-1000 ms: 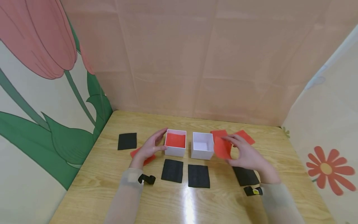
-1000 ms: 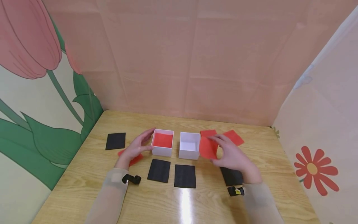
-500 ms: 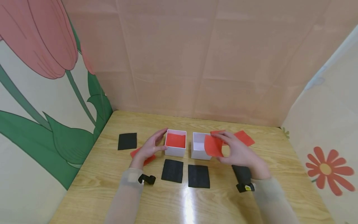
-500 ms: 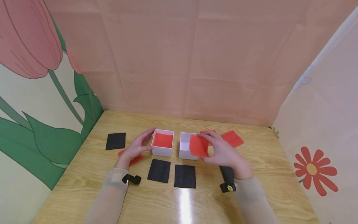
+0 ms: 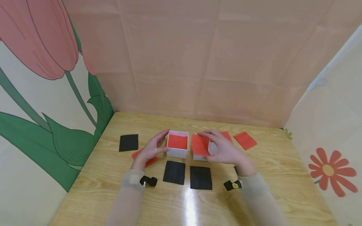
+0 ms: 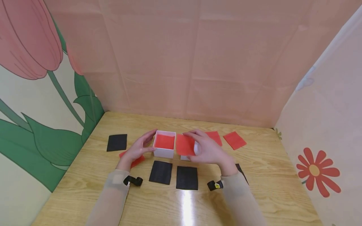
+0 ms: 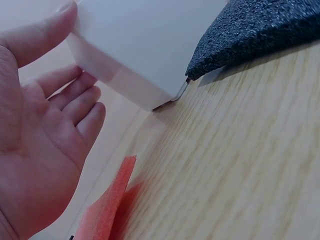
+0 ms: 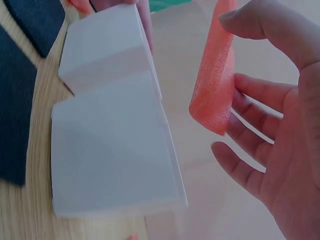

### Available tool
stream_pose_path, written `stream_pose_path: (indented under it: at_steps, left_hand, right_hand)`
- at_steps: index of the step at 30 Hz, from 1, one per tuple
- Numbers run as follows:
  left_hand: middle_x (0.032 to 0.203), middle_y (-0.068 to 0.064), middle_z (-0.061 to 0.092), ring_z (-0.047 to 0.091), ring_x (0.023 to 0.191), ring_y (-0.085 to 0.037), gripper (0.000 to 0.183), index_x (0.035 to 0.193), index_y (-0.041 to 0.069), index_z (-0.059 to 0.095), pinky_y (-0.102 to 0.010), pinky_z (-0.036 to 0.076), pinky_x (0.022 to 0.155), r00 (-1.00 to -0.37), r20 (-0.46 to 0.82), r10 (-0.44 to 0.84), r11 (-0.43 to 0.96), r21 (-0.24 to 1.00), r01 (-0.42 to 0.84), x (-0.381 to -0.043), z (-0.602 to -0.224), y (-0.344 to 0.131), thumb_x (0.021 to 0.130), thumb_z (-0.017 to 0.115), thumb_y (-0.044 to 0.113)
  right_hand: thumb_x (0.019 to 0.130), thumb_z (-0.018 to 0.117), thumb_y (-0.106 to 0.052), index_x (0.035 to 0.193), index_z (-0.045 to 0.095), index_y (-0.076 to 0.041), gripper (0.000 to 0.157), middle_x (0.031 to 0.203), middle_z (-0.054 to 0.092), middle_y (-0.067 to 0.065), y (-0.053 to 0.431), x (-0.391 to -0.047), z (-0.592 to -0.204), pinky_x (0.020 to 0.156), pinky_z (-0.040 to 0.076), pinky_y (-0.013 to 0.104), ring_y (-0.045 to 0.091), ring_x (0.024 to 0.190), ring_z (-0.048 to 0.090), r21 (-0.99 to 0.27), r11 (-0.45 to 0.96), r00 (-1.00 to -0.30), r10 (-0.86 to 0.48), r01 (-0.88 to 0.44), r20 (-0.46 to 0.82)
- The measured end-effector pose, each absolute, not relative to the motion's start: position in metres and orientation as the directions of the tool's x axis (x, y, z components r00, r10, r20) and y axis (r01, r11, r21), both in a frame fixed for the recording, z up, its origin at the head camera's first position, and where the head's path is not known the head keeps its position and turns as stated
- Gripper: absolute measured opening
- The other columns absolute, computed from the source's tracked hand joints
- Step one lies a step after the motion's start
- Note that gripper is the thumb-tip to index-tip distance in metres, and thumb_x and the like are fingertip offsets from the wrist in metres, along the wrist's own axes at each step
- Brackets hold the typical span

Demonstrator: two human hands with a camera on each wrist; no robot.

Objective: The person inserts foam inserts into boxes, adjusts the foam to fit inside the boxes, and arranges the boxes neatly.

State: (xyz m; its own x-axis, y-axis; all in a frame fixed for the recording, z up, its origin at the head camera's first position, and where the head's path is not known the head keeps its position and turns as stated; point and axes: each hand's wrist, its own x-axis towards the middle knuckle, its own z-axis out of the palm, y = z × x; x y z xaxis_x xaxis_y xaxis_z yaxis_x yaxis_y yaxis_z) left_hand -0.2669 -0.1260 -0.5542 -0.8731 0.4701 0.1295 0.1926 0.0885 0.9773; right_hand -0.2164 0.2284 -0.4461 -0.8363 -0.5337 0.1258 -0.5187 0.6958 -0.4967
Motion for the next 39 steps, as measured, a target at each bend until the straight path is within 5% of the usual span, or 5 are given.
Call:
stream_pose_path:
  at_steps: [15,22,39]
  left_hand:
    - [0.175,-0.005,0.03,0.025,0.162,-0.028,0.09,0.169,0.017,0.035,-0.048,0.025,0.129,-0.877,0.131,0.463,0.102,0.975,0.199,-0.268,-0.556,-0.126,0.094,0.084,0.013]
    - [0.175,-0.004,0.03,0.025,0.162,-0.026,0.09,0.169,0.015,0.034,-0.045,0.025,0.129,-0.874,0.131,0.468,0.096,0.976,0.198,-0.268,-0.556,-0.127,0.094,0.084,0.011]
    - [0.174,0.0,0.032,0.026,0.161,-0.025,0.088,0.169,0.018,0.035,-0.045,0.025,0.129,-0.876,0.111,0.47,0.106,0.978,0.18,-0.266,-0.554,-0.127,0.095,0.084,0.019]
  right_hand:
    - [0.075,0.094,-0.034,0.156,0.053,-0.031,0.091,0.151,0.049,-0.008,0.197,-0.23,-0.455,0.091,0.061,0.044,0.018,0.13,0.05,-0.555,0.632,-0.819,-0.545,-0.541,0.179]
    - [0.076,0.093,-0.029,0.156,0.054,-0.032,0.089,0.153,0.049,-0.007,0.183,-0.238,-0.459,0.096,0.06,0.055,0.021,0.132,0.047,-0.563,0.64,-0.828,-0.537,-0.523,0.16]
    - [0.078,0.086,-0.047,0.154,0.059,-0.022,0.085,0.146,0.058,0.0,0.143,-0.25,-0.458,0.093,0.06,0.05,0.025,0.124,0.056,-0.396,0.775,-0.865,-0.485,-0.492,0.126]
